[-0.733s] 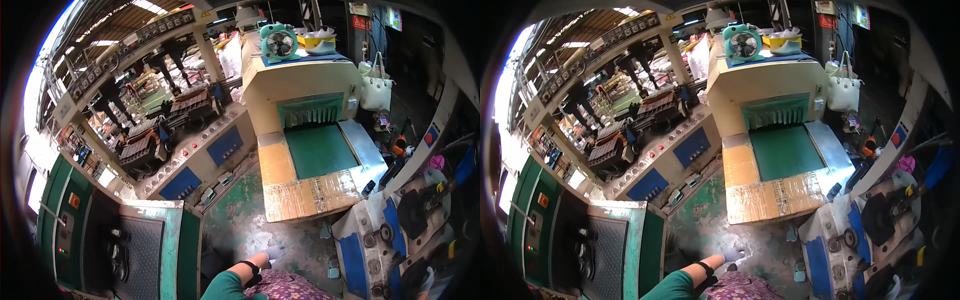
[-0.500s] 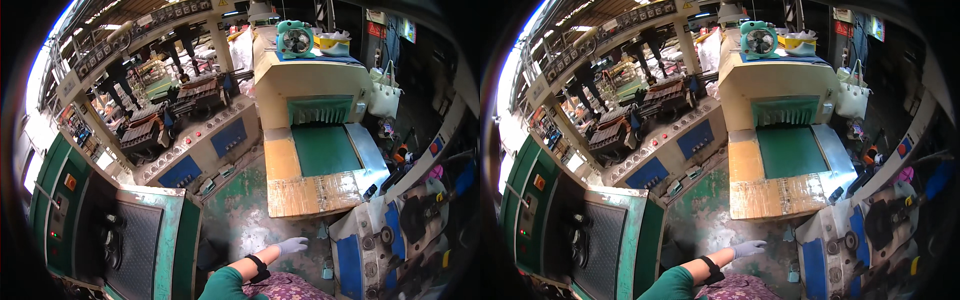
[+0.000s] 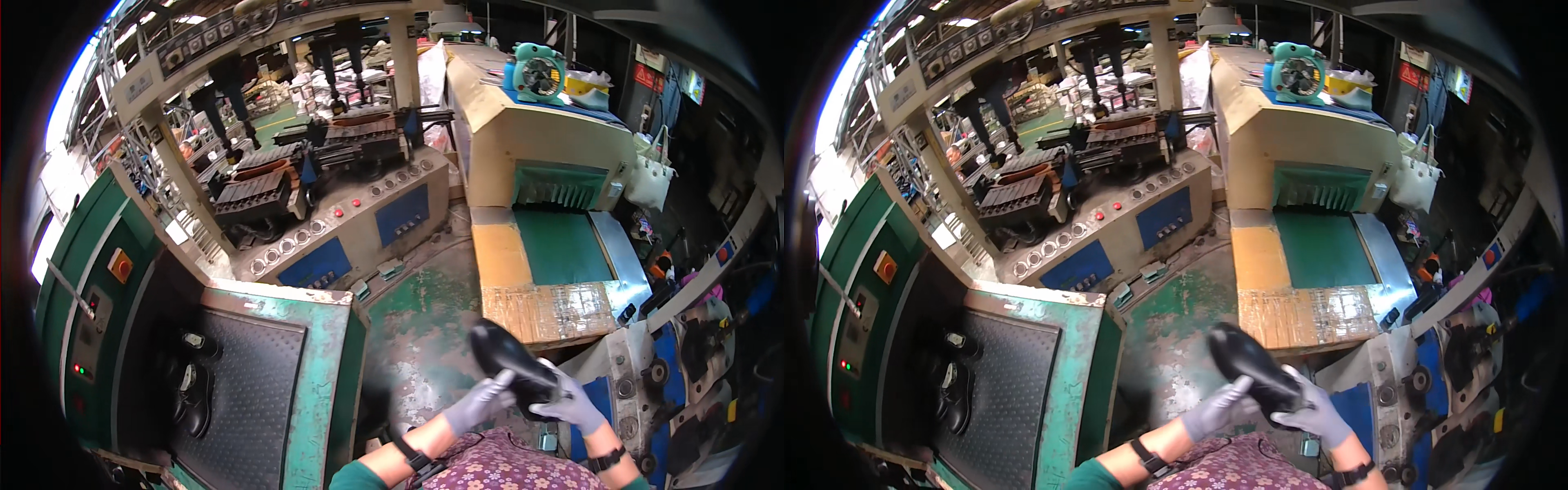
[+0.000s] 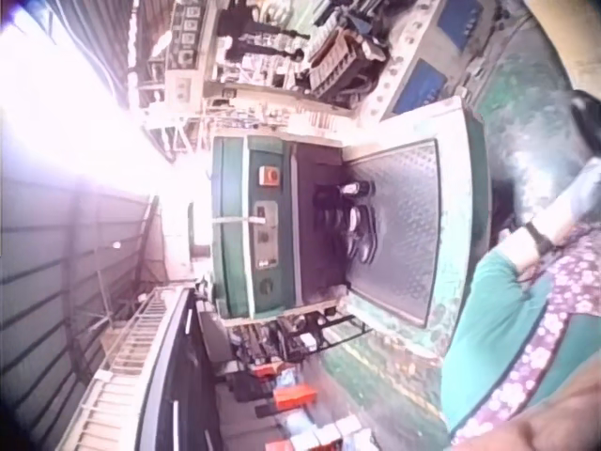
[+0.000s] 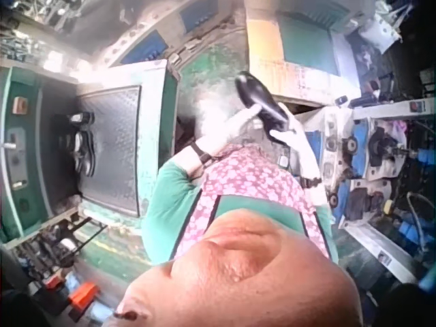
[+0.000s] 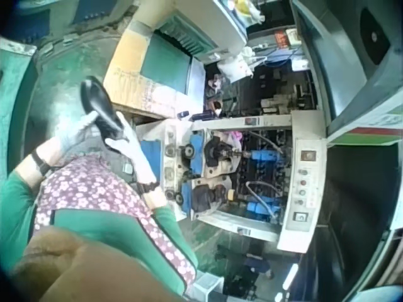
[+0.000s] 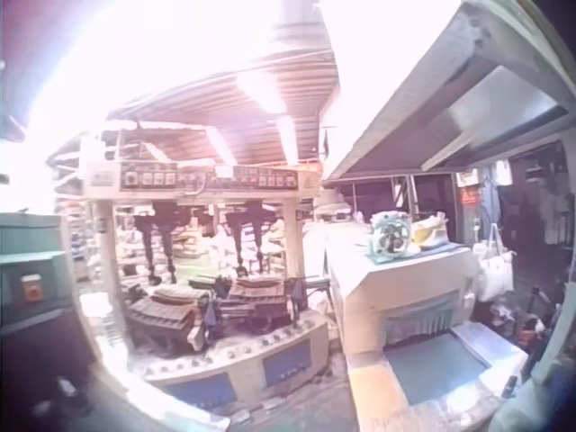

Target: The recorder is using a hydraulic press machine to press the soles and uppers of shoes together in a factory setting.

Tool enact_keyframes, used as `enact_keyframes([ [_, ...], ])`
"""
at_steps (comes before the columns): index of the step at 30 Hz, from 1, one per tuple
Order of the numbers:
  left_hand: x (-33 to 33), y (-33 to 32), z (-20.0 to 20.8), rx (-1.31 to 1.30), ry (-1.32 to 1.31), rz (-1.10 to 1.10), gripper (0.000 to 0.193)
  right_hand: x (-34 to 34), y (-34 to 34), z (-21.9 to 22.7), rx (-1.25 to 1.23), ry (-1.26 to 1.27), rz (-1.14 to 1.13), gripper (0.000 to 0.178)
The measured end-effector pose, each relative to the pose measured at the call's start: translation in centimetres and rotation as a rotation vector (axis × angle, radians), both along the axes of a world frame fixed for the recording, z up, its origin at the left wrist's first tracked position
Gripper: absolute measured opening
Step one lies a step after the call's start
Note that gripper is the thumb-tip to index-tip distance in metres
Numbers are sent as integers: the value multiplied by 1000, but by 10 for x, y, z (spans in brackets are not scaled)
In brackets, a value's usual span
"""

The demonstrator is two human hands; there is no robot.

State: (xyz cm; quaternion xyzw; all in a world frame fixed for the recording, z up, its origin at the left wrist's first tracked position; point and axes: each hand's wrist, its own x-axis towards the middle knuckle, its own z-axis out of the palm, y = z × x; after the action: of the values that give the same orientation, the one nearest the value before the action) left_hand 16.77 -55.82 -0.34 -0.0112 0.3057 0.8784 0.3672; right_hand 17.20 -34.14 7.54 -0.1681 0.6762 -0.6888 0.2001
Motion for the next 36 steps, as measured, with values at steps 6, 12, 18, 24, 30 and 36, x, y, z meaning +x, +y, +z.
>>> enact_keyframes([
  [6,72,-152,-18,242,-53,788,68,-36,-182,5,483,852,397,85],
  [12,138,-279,-65,471,-62,1392,64,-35,-256,9,269,232,405,49],
  [18,197,-411,-81,747,103,1840,66,-28,-246,-61,447,-66,600,50],
  [24,260,-530,-131,649,22,2237,72,-29,-248,-67,462,-155,611,50],
  [30,278,-577,-131,617,61,2324,73,-38,-254,-73,488,-135,585,51],
  [36,266,-579,-117,317,-426,1939,114,-42,-229,-86,553,-61,460,47],
])
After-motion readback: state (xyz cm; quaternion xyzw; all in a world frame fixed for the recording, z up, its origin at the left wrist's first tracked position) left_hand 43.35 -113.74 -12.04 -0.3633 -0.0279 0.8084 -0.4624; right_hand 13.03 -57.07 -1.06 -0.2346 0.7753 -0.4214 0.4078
